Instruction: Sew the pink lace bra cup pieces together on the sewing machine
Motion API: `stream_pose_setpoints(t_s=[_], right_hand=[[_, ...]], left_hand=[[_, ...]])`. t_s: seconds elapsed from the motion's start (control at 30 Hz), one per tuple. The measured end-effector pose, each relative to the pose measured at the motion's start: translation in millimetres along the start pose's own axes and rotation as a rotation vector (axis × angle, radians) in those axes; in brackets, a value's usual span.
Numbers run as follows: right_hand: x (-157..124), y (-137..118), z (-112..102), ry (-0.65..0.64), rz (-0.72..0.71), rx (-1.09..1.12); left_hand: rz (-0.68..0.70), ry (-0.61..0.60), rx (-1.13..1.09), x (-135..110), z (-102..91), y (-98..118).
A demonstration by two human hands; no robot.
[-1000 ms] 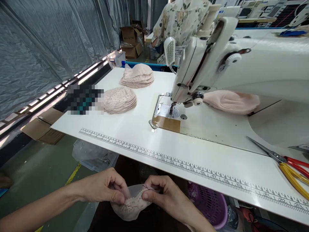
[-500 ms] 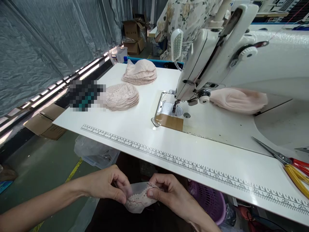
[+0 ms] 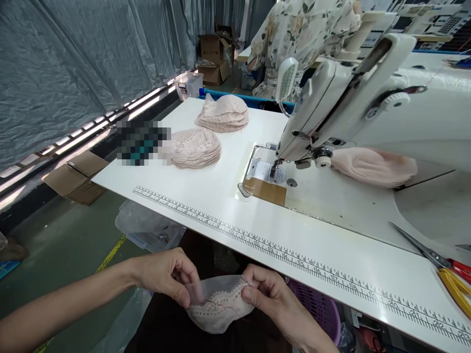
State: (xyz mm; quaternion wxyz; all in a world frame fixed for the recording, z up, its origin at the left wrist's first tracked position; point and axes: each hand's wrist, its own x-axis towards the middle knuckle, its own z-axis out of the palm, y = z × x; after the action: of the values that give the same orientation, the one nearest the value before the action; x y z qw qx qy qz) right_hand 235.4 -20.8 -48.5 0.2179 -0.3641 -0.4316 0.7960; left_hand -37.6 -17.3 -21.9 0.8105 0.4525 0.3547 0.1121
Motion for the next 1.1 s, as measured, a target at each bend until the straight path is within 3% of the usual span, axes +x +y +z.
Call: stream_pose_setpoints(t_s=[0.13,0.37,0.47,0.57,0.73,1.1], right_hand=[[-4,5,-3,0.033,0.005,0.017],[-7,-4,9,0.163,0.035,-0.008],[-3,-9,13,0.099,0.034,-0.059],[0,-15,18,0.024,0.025,-0.131],[2,-27,27,0.026,-0.007,-0.262],[14,-43,38,-0.006,0.024,-0.173]], left_hand=[[0.006,0.039,-0.064,-2,3.1,1],[0.055,0.006,-0.072,-6,-2.4,4],[0.055,0.009,-0.049,-3,-1.5,-1],[0.037,0.102,0.015,2,5.1,-4],[0.049,0.226,0.058,2,15.1,3],[0.145,0.094,0.064,-10,-5.1,18]])
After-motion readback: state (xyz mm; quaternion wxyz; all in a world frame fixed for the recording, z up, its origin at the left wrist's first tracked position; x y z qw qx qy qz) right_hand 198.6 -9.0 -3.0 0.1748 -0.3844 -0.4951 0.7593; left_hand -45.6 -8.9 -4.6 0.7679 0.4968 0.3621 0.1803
